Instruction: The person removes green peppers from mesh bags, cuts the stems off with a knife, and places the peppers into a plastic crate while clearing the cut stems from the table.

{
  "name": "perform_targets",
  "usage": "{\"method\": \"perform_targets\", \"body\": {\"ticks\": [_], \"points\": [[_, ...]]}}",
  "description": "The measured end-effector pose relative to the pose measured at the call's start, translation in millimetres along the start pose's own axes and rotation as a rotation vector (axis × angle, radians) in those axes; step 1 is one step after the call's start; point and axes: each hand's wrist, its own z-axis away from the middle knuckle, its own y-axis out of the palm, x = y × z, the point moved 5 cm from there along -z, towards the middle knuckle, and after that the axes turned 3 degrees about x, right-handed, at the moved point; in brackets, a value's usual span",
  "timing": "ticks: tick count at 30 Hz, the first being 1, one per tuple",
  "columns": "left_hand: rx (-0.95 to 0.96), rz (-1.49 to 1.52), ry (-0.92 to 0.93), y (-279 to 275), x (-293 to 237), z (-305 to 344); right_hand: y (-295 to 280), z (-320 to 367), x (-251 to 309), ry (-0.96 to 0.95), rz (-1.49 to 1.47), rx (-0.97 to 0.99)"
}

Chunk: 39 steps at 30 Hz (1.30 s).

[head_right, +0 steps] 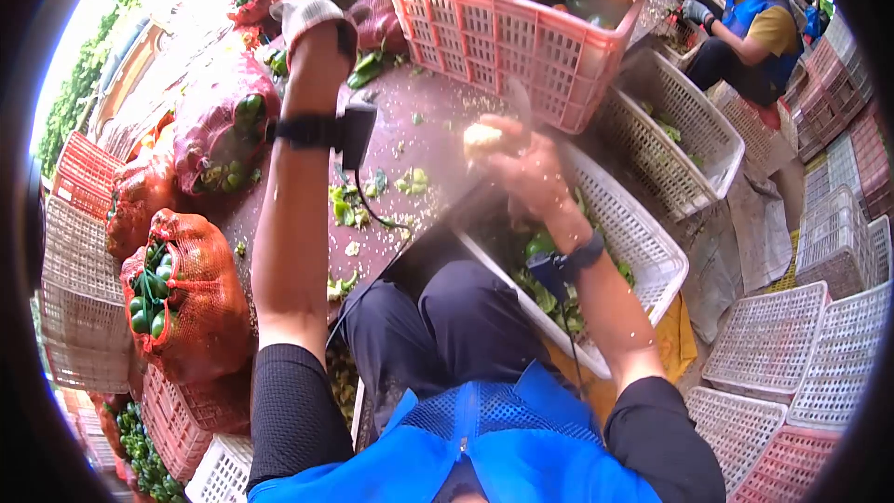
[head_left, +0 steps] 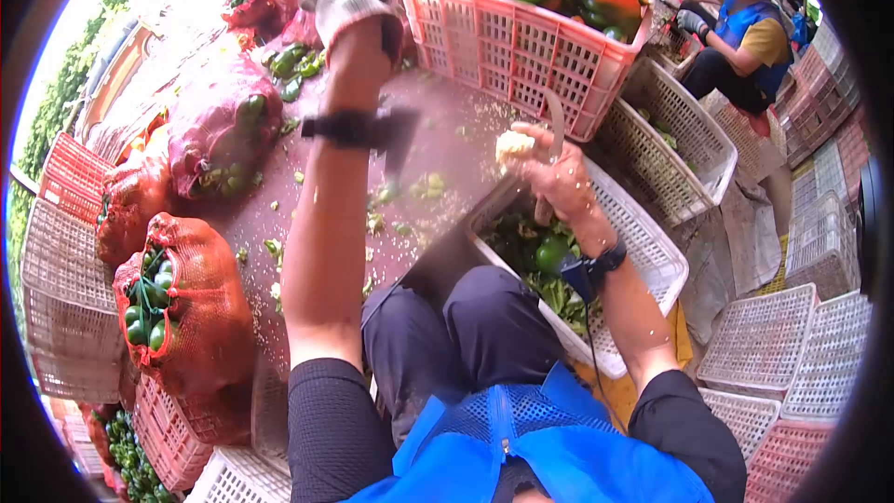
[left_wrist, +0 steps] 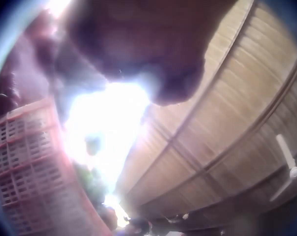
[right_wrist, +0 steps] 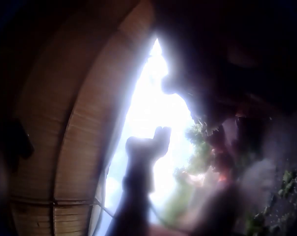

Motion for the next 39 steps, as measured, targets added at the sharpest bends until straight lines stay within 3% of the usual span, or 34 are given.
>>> {"method": "perform_targets", "body": {"ticks": [1,2,3,5,6,9,10,11,12,14,16,17,18,20,21,24,25,28,29,30,32,33,34,36,39], "points": [[0.707,-0.568,-0.401,-28,-64,-16,4,4,15,0.037,0.020,0.044],[0.499,-0.172,-0.659,18,-25,47,8,2,9,0.048,0.018,0.053],[0.328,0.177,-0.965,1,-64,68,19,-2,7,-0.053,0.140,0.086],[0.368,0.180,-1.006,-31,-96,88,48,-9,3,-0.362,0.524,0.095],[0.410,0.203,-1.028,-45,-109,99,68,-8,7,-0.330,0.539,0.112],[0.494,0.287,-1.061,-74,-128,108,112,-4,13,-0.484,0.502,0.281],[0.522,0.325,-1.066,-79,-129,110,119,-6,4,-0.332,0.348,0.383],[0.323,0.661,-0.990,-70,-96,144,126,-6,-4,-0.175,0.195,0.484],[0.449,0.063,-0.413,-78,-71,163,124,-6,-3,-0.180,0.189,0.499],[0.422,0.274,-0.932,-119,-24,197,99,-14,-10,-0.037,0.421,0.397],[0.339,0.314,-0.798,-160,22,244,75,-25,-42,-0.098,0.667,0.267],[0.114,0.490,-1.439,-183,4,238,68,-29,-57,-0.099,0.660,0.282],[0.145,0.363,-1.445,-200,26,264,62,-35,-73,-0.055,0.819,0.293],[0.450,0.046,-1.348,-226,65,318,54,-49,-99,-0.016,0.975,0.328],[0.350,0.215,-1.431,-234,63,325,53,-55,-109,-0.031,1.078,0.339],[0.374,0.056,-1.488,-245,51,328,64,-70,-133,0.016,1.195,0.396],[0.344,0.222,-1.627,-239,91,384,73,-71,-135,0.024,1.195,0.438],[0.431,0.032,-1.515,-233,98,379,103,-76,-140,0.074,1.148,0.598],[0.374,0.071,-1.438,-228,115,392,114,-75,-141,0.077,1.150,0.597],[0.739,-0.428,-1.064,-227,64,311,125,-71,-142,0.033,1.181,0.616],[0.925,-0.498,-0.972,-206,77,310,139,-68,-144,-0.009,1.216,0.638],[0.904,-0.333,-0.975,-196,81,311,148,-67,-145,-0.057,1.148,0.706],[0.854,-0.360,-0.940,-187,85,310,155,-66,-146,-0.104,1.079,0.769],[0.751,-0.272,-1.030,-163,88,280,159,-66,-147,-0.109,1.079,0.754],[0.754,-0.296,-0.704,-97,98,266,173,-65,-136,-0.117,1.070,0.768]]}}
